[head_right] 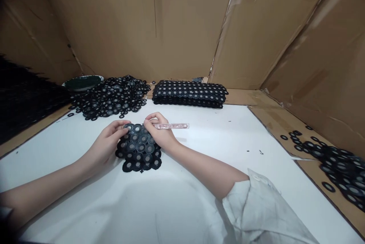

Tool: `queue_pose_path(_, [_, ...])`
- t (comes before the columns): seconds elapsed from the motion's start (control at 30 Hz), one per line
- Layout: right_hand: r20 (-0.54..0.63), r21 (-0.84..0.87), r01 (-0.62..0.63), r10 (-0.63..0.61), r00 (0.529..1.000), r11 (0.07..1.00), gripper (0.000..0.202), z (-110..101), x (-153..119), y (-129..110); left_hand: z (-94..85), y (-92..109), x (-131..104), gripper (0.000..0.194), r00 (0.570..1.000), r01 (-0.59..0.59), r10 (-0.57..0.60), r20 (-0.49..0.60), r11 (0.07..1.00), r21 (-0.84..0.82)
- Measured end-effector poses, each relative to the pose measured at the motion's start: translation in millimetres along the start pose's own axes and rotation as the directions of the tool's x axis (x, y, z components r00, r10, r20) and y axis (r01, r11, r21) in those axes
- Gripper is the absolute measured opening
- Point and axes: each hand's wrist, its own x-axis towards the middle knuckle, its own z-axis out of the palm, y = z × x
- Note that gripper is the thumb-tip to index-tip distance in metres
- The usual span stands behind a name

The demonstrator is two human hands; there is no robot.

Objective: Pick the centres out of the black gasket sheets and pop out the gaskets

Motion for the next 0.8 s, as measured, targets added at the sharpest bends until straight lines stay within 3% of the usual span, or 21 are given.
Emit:
queue_pose_path(0.2, [0.016,0.027,0.019,-0.019,1.0,0.999,0.016,0.7,0.4,-0.6,-5.1,-2.6,3.4,0.019,0.979,-0.056,0.039,0.2,0.995,0.08])
queue_pose_path(0.5, [0.065,-0.084,0.041,-0.036,0.997,0.996,0.016,2.8,-7.0,-6.4,-6.2,-9.3,2.1,0.022,0.972,0.058,-0.049,0.231,0.998,-0.034])
queue_pose_path(0.8, [0.029,-0.307,0.142,-0.139,0.99,0.941,0.014,8.3,-9.9,-3.2,-2.4,-2.1,-9.7,0.016,0.947,0.14,-0.132,0.294,0.99,-0.007])
